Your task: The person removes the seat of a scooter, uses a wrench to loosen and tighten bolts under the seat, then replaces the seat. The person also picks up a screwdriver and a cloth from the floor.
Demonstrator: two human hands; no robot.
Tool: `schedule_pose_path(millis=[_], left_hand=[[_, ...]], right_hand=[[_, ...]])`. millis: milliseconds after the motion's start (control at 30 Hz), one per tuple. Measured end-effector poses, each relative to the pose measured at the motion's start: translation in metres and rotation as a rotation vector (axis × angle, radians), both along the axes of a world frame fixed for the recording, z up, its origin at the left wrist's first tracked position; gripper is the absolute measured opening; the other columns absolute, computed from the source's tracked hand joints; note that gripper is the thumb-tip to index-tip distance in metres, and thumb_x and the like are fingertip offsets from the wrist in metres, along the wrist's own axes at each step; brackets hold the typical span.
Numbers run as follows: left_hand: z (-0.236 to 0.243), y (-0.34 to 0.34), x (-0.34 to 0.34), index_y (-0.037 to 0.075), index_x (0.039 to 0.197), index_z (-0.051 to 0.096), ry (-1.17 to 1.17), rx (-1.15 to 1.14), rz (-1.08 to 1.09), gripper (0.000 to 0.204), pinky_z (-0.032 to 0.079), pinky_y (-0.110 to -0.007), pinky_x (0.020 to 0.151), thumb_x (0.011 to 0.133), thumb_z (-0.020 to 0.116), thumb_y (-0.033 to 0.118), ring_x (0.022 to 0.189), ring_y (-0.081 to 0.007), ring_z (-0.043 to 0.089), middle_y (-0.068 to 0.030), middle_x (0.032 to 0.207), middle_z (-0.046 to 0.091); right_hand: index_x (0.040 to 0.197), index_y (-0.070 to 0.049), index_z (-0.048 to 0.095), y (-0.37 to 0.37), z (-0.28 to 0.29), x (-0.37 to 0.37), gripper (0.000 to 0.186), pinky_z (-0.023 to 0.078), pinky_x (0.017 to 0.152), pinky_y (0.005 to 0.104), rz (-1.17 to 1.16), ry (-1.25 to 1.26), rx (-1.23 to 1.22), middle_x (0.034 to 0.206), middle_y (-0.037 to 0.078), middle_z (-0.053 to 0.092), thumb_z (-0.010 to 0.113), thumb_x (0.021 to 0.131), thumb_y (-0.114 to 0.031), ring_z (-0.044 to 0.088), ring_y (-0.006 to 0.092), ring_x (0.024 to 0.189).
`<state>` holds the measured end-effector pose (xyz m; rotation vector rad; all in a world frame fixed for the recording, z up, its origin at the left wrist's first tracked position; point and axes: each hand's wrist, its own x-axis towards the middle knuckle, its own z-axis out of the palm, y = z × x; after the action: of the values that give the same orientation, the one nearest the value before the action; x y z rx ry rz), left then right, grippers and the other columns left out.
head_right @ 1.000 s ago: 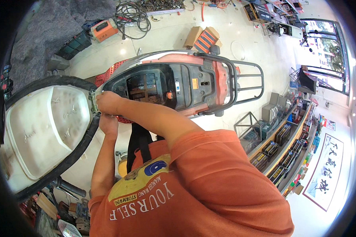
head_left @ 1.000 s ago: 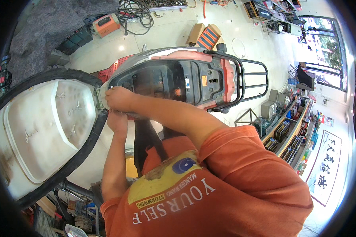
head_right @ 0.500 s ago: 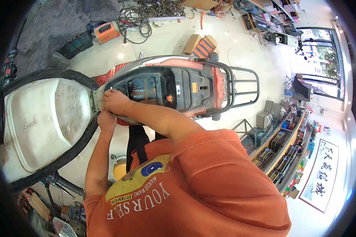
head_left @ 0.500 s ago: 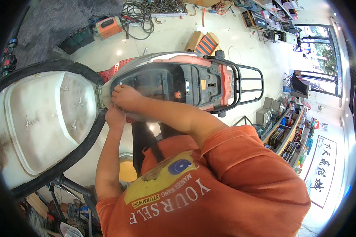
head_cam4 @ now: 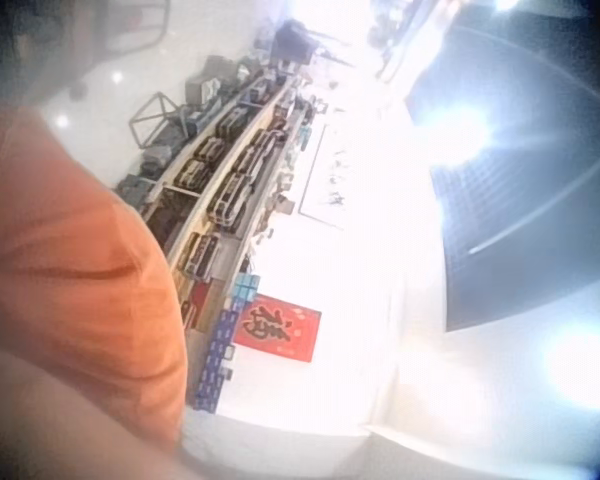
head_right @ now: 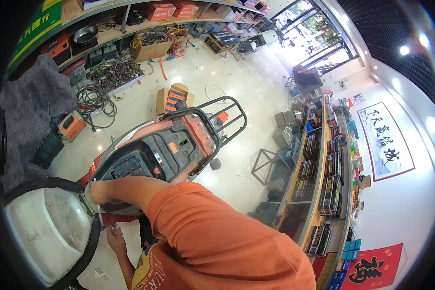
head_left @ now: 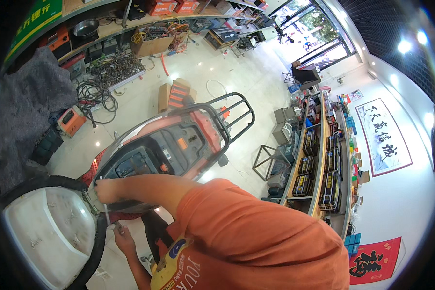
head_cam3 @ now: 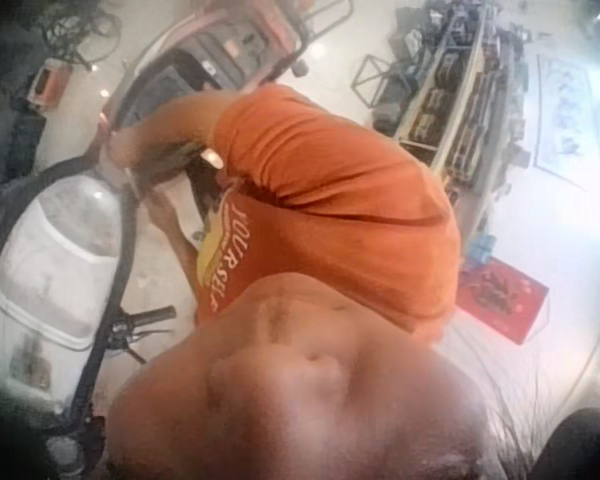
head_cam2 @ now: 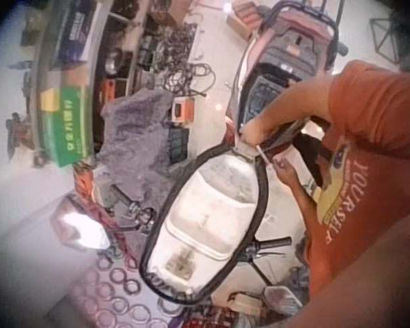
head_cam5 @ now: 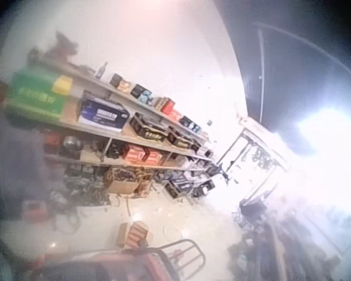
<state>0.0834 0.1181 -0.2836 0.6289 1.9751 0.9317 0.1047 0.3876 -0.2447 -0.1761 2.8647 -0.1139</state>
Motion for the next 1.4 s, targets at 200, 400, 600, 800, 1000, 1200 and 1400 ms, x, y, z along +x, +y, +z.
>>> schedule_pose_path(millis=[200, 400, 600, 800, 1000, 1200, 1400], left_hand=[[-0.032, -0.072, -0.011, -0.002, 0.139, 0.039, -0.362, -0.074, 0.43, 0.061, 0.056, -0.036, 0.071, 0.093, 0.065, 0.027, 0.093, -0.0232, 0.062, -0.0155, 0.116, 0.06], [0.066, -0.057, -0.032, -0.006, 0.146, 0.021, 0.058, 0.231, 0.598, 0.089, 0.045, -0.036, 0.1, 0.083, 0.08, 0.016, 0.119, -0.0265, 0.051, -0.0216, 0.135, 0.046], [0.129, -0.035, -0.065, -0.006, 0.149, 0.011, 0.19, 0.461, 0.78, 0.098, 0.034, -0.04, 0.112, 0.081, 0.08, 0.01, 0.135, -0.0276, 0.036, -0.023, 0.15, 0.028], [0.161, -0.019, -0.07, -0.002, 0.153, 0.004, 0.181, 0.642, 0.751, 0.098, 0.026, -0.039, 0.117, 0.084, 0.073, 0.002, 0.137, -0.0269, 0.035, -0.0163, 0.155, 0.024], [0.172, -0.022, -0.044, -0.003, 0.153, 0.006, 0.187, 0.561, 0.576, 0.094, 0.024, -0.039, 0.116, 0.085, 0.071, 0.003, 0.136, -0.0261, 0.036, -0.0171, 0.154, 0.027], [0.143, -0.009, 0.015, -0.001, 0.15, 0.004, 0.466, 0.357, 0.361, 0.111, 0.033, -0.048, 0.112, 0.074, 0.084, 0.013, 0.137, -0.0344, 0.031, -0.0239, 0.149, 0.023], [0.168, 0.032, 0.119, -0.006, 0.146, 0.028, 0.407, 0.169, -0.291, 0.079, 0.038, -0.044, 0.108, 0.086, 0.073, 0.018, 0.134, -0.0355, 0.039, -0.0239, 0.147, 0.035]], right_hand=[[0.08, -0.009, 0.073, 0.019, 0.027, 0.008, 0.019, 0.054, 0.068, 0.0482, -0.503, 0.126, -0.271, 0.081, 0.016, 0.071, 0.063, 0.075, -0.024, 0.07, 0.0332, 0.076], [0.091, -0.007, 0.068, 0.004, 0.149, 0.164, 0.023, 0.053, 0.069, 0.0451, -0.791, 0.229, -0.399, 0.083, 0.016, 0.067, 0.066, 0.085, -0.03, 0.066, 0.0354, 0.08], [0.08, 0.0, 0.065, -0.028, 0.181, 0.278, 0.016, 0.043, 0.053, 0.0423, -1.052, 0.383, -0.435, 0.066, 0.017, 0.057, 0.068, 0.087, -0.014, 0.057, 0.0363, 0.059], [0.082, 0.001, 0.067, -0.038, 0.198, 0.334, 0.012, 0.044, 0.054, 0.041, -1.156, 0.44, -0.448, 0.066, 0.017, 0.057, 0.069, 0.085, -0.011, 0.058, 0.035, 0.06], [0.085, -0.006, 0.07, -0.049, 0.204, 0.385, 0.011, 0.05, 0.058, 0.0427, -1.102, 0.514, -0.377, 0.073, 0.013, 0.065, 0.072, 0.079, -0.015, 0.064, 0.0334, 0.067], [0.082, -0.006, 0.069, -0.056, 0.206, 0.434, 0.011, 0.051, 0.059, 0.0415, -1.145, 0.417, -0.437, 0.072, 0.01, 0.066, 0.071, 0.079, -0.017, 0.065, 0.0308, 0.068], [0.079, -0.008, 0.067, -0.08, 0.194, 0.498, 0.015, 0.05, 0.06, 0.0436, -1.222, 0.25, -0.375, 0.072, 0.01, 0.065, 0.068, 0.081, -0.022, 0.063, 0.0323, 0.068]])
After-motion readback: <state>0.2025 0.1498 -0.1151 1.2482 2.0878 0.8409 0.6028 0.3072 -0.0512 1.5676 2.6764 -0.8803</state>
